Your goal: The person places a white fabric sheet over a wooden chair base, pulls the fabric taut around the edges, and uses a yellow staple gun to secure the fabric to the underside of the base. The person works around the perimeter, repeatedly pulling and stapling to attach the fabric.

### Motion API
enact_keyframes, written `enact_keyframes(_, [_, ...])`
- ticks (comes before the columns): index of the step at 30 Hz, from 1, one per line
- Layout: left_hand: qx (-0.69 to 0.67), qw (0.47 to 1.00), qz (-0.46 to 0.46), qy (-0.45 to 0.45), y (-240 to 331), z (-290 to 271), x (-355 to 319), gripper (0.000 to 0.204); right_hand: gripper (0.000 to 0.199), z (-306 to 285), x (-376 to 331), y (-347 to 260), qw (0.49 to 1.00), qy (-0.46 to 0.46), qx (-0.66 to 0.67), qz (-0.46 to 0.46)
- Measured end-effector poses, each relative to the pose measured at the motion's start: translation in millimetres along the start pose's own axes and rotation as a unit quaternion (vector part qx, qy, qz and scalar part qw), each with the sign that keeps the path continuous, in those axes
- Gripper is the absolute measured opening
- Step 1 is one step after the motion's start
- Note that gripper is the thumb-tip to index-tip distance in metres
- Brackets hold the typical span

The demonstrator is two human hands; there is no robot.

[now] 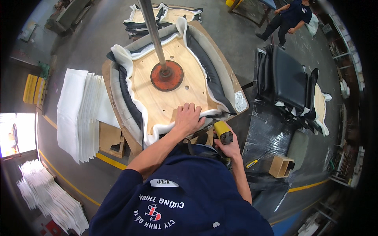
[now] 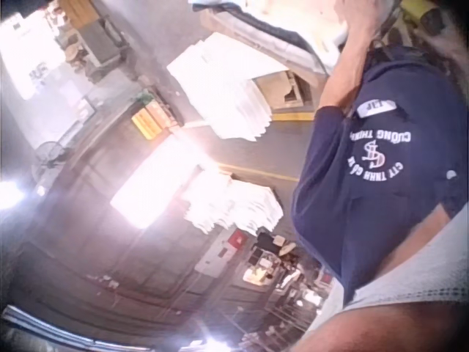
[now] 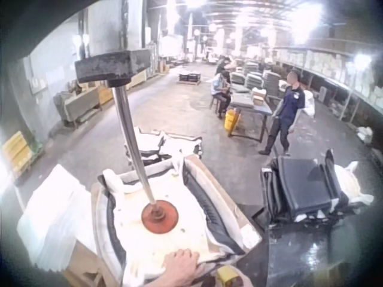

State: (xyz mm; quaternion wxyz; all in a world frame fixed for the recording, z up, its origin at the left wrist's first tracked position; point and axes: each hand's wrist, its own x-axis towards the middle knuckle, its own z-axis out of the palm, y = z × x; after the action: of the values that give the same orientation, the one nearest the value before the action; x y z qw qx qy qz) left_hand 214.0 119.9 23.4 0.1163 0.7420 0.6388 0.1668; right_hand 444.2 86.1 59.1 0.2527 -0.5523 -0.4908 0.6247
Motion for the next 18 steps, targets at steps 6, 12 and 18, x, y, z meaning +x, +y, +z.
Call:
enact_keyframes(6, [-0.003, 0.997, 0.079, 0.016, -25, 16, 21, 0.034, 0.077, -9, 15, 5, 0.995, -0.019, -0.092, -0.047])
enact_keyframes(12, [-0.020, 0.996, 0.083, 0.040, -38, 23, 22, 0.035, 0.080, -1, 25, -31, 0.997, -0.026, -0.042, 0.067])
enact_keyframes(18, [-0.012, 0.997, 0.069, 0.026, -42, 29, 33, 0.039, 0.073, 12, 49, -60, 0.992, -0.025, -0.046, 0.113])
